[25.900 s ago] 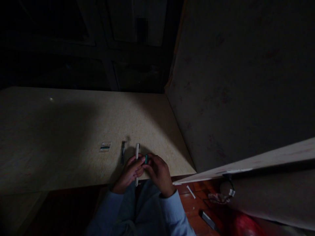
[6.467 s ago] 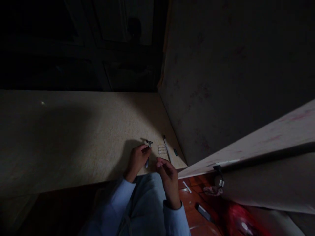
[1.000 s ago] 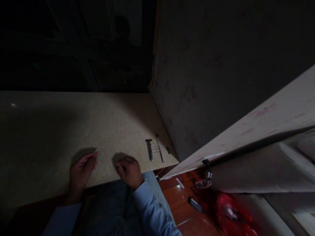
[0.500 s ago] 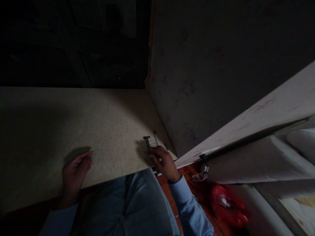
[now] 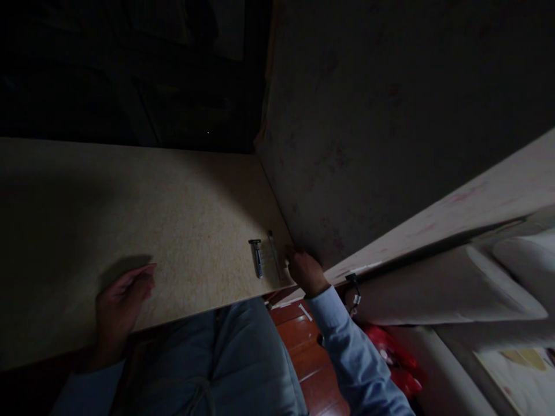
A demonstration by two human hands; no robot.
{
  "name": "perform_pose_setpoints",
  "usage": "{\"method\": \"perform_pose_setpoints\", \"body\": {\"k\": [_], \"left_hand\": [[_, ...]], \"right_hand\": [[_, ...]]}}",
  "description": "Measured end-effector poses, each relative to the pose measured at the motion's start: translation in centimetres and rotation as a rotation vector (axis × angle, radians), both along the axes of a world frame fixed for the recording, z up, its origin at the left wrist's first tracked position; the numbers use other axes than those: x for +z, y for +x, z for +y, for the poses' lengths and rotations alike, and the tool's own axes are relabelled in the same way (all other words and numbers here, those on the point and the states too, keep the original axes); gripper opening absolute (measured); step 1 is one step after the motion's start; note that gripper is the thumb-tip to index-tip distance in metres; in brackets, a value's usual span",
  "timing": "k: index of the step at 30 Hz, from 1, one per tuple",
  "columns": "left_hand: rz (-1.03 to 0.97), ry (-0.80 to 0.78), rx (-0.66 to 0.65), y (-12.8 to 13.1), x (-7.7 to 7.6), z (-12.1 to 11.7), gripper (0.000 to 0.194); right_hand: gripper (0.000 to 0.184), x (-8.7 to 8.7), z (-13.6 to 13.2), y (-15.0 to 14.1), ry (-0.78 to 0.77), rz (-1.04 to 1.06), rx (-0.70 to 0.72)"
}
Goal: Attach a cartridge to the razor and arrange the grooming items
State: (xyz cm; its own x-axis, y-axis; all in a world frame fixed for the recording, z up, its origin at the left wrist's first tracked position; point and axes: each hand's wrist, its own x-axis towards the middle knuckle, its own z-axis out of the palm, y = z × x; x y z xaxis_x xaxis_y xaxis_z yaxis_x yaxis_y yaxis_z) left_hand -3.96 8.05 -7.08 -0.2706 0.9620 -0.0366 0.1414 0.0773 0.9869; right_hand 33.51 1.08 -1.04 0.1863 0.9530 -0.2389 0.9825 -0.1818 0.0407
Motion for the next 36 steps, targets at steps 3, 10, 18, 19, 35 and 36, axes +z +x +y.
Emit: {"method": "perform_pose_setpoints", "body": {"k": [3,10,18,19,35,36], "left_hand": [[0.007,-0.006,0.001,-0.1,-0.2,0.0,0.036],[0.000,-0.012,-0.016,0.0,-0.1,-0.1,0.037],[-0.004,0.013,-0.017,0.2,0.2,-0.1,0.036],[-0.008,0.014,-0.017,0.2,0.2,-0.1,0.037],[-0.033,-0.006,-0.006,0.3,0.7,0.0,0.035],[-0.029,-0.006,-0.003,0.3,0.7,0.0,0.035]], "right_hand": [[0.035,-0.3,0.4,-0.2,-0.029,-0.030,-0.050],[0.033,-0.7,0.9,-0.4,-0.045,-0.004,-0.049],[0.041,-0.8,0.6,-0.3,-0.024,0.012,-0.011],[0.041,-0.8,0.6,-0.3,-0.020,0.003,-0.013],[0.037,0.1,1.3,-0.2,0.227,0.306,0.022],[0.036,0.3,1.6,-0.3,0.234,0.340,0.039]]}}
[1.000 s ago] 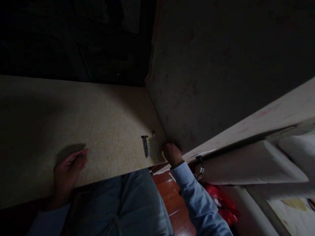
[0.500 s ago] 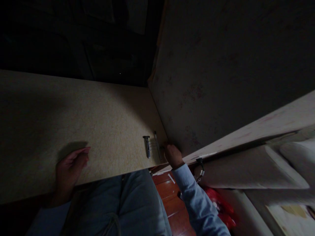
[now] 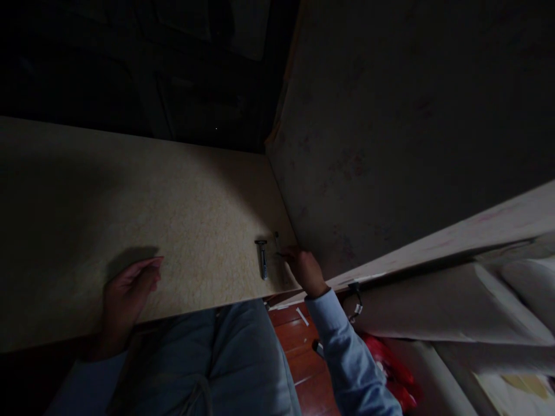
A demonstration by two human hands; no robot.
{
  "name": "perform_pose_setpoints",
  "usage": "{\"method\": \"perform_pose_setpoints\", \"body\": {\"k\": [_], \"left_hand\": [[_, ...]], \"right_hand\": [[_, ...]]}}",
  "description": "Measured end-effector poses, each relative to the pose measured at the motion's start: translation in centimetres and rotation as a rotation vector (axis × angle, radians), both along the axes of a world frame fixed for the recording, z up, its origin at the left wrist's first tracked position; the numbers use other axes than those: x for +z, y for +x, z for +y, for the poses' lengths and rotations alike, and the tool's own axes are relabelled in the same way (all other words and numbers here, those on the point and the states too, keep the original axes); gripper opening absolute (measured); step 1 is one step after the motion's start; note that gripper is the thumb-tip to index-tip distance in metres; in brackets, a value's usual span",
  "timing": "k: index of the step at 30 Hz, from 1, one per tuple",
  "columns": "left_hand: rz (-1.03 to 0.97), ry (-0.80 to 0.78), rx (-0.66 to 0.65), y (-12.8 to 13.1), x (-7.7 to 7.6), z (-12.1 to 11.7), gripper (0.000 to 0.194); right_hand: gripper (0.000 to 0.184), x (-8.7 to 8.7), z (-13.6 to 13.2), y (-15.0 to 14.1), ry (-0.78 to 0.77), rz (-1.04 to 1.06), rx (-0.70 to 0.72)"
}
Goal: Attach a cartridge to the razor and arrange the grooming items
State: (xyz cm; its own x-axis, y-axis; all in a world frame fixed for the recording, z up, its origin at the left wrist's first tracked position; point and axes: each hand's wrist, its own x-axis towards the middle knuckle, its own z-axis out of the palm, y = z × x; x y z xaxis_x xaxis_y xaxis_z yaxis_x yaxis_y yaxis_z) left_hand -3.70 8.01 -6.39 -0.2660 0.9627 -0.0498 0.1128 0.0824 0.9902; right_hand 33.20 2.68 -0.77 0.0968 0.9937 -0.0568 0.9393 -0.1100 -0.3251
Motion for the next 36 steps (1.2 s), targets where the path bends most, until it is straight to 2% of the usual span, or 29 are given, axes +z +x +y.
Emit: {"method": "perform_pose_setpoints", "body": {"k": [4,8,14,24,32,36], "left_hand": [[0.022,0.008,0.002,-0.1,-0.1,0.0,0.035],[0.025,0.002,0.003,0.0,-0.2,0.0,0.037],[0.035,0.004,0.017,0.1,0.1,-0.1,0.037],[0.013,-0.004,0.015,0.1,0.4,0.0,0.037],[0.018,0.004,0.007,-0.1,-0.3,-0.1,0.035],[0.046,0.022,0.002,-0.1,-0.5,-0.1,0.035]], "right_hand": [[0.030,0.3,1.6,-0.6,-0.051,0.016,0.046],[0.030,-0.1,3.0,-0.7,-0.138,-0.020,0.093],[0.029,-0.3,4.0,-0.9,-0.185,-0.024,0.143],[0.028,-0.6,4.1,-1.3,-0.211,-0.019,0.153],[0.030,-0.4,3.0,-1.4,-0.112,-0.044,0.105],[0.034,-0.5,2.2,-1.4,-0.139,-0.049,0.163]]}}
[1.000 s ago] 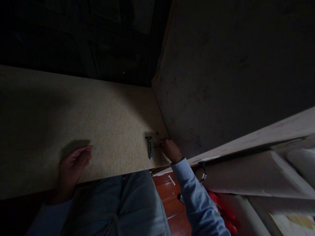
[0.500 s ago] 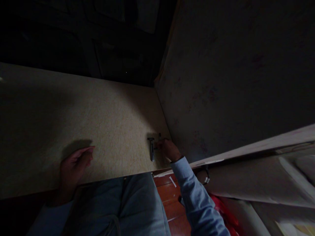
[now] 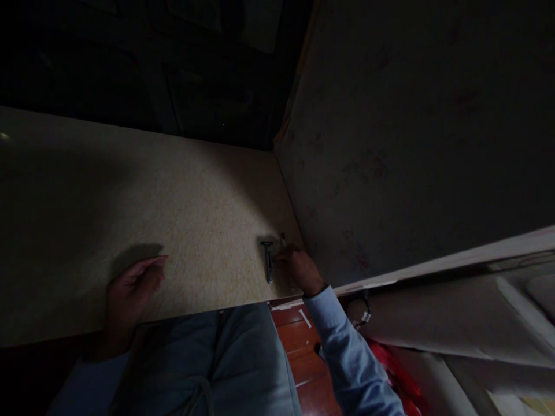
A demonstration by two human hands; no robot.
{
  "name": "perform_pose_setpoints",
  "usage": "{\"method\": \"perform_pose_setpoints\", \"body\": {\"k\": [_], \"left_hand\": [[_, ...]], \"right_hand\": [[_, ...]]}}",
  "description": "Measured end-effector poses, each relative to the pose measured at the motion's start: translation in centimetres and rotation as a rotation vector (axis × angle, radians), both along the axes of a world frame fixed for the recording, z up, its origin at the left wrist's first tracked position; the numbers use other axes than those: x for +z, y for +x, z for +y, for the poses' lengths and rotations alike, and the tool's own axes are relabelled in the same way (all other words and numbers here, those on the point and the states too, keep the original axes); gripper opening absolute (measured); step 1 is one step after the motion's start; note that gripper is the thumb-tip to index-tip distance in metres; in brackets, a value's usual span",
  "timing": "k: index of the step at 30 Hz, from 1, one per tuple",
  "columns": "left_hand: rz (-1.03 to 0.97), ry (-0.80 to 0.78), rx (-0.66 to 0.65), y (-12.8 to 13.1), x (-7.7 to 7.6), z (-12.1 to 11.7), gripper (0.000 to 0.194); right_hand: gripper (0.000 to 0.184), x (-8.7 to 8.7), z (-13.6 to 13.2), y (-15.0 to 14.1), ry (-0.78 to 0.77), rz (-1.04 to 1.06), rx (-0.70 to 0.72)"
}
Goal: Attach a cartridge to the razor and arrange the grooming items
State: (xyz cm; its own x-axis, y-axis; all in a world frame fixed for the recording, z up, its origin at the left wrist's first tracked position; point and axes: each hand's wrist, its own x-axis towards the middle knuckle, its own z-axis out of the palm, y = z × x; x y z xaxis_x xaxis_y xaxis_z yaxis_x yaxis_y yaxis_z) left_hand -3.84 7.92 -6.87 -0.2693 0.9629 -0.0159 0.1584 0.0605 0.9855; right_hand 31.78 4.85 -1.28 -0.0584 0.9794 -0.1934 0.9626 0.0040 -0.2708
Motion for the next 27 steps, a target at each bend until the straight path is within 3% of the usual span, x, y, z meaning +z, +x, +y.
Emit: {"method": "perform_pose_setpoints", "body": {"k": [11,18,27], "left_hand": [[-0.006,-0.017,-0.011,0.1,0.6,-0.1,0.036],[0.017,-0.020,-0.011,0.2,0.9,-0.2,0.040],[-0.005,-0.018,-0.018,0.1,0.3,0.0,0.045]], "right_hand": [[0.039,-0.6,-0.7,0.0,0.001,0.046,0.051],[0.049,-0.6,-1.4,0.4,0.129,0.062,0.038],[0.037,-2.1,-2.2,-0.6,0.212,0.097,0.095]]}}
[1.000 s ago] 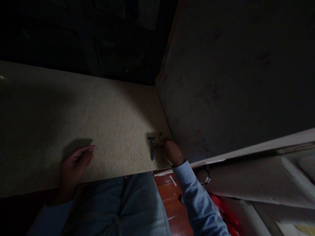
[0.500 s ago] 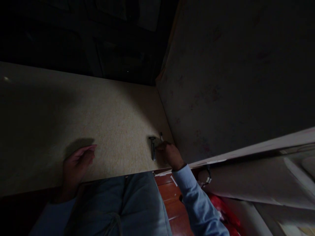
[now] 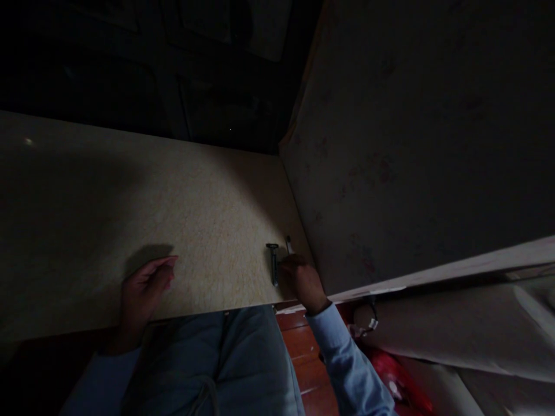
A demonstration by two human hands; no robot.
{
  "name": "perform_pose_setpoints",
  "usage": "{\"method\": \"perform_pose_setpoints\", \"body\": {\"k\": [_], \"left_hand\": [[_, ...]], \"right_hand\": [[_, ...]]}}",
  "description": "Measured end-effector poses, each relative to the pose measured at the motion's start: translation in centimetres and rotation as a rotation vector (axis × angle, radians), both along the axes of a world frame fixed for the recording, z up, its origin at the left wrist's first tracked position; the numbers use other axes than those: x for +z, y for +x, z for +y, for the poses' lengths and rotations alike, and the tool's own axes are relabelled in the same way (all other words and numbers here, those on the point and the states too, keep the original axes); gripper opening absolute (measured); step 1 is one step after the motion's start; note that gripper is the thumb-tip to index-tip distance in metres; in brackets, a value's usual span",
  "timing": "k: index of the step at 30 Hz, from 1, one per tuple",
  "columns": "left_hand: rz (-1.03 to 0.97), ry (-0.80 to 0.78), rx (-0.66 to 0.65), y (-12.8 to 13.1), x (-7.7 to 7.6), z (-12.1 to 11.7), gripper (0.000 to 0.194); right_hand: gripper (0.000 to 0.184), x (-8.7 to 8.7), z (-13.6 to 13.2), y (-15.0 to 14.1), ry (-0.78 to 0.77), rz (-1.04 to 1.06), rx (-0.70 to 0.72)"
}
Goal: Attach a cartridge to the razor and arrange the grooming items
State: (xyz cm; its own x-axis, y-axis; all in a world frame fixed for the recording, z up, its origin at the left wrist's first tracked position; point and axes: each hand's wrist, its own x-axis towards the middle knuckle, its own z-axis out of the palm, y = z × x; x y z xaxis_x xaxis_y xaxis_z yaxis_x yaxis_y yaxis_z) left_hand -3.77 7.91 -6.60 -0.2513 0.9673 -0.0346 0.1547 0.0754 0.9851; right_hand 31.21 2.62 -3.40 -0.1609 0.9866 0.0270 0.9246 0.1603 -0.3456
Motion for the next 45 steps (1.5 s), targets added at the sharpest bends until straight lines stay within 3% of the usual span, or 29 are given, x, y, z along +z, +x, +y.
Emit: {"method": "perform_pose_setpoints", "body": {"k": [5,11,13,17,21,24,29,38,45], "left_hand": [[0.024,0.021,-0.033,-0.3,-0.4,0.1,0.043],[0.153,0.090,-0.027,0.6,-1.3,0.1,0.038],[0.183,0.120,-0.079,2.5,-1.1,-0.5,0.035],[0.275,0.155,-0.387,8.8,0.5,-2.1,0.033],[0.582,0.245,-0.631,15.2,2.3,-2.7,0.035],[0.746,0.248,-0.753,17.8,2.7,-2.5,0.035],[0.849,0.212,-0.791,18.5,2.2,-2.0,0.033],[0.989,0.287,-0.788,18.7,1.6,-2.3,0.031],[1.057,0.280,-0.747,19.0,1.3,-2.8,0.030]], "right_hand": [[0.037,-1.1,-0.9,0.6,0.135,0.117,-0.031],[0.033,-2.1,-1.4,1.8,0.215,0.249,-0.199],[0.032,-2.6,-1.3,2.0,0.196,0.258,-0.249],[0.032,-3.6,-0.6,2.2,0.159,0.285,-0.287],[0.033,-4.3,0.0,2.1,0.159,0.306,-0.296],[0.033,-4.7,0.1,1.8,0.158,0.320,-0.301],[0.034,-4.6,-0.3,1.3,0.184,0.364,-0.284],[0.032,-4.6,-0.9,0.9,0.228,0.371,-0.269],[0.036,-3.8,-1.0,0.5,0.130,0.350,-0.241]]}}
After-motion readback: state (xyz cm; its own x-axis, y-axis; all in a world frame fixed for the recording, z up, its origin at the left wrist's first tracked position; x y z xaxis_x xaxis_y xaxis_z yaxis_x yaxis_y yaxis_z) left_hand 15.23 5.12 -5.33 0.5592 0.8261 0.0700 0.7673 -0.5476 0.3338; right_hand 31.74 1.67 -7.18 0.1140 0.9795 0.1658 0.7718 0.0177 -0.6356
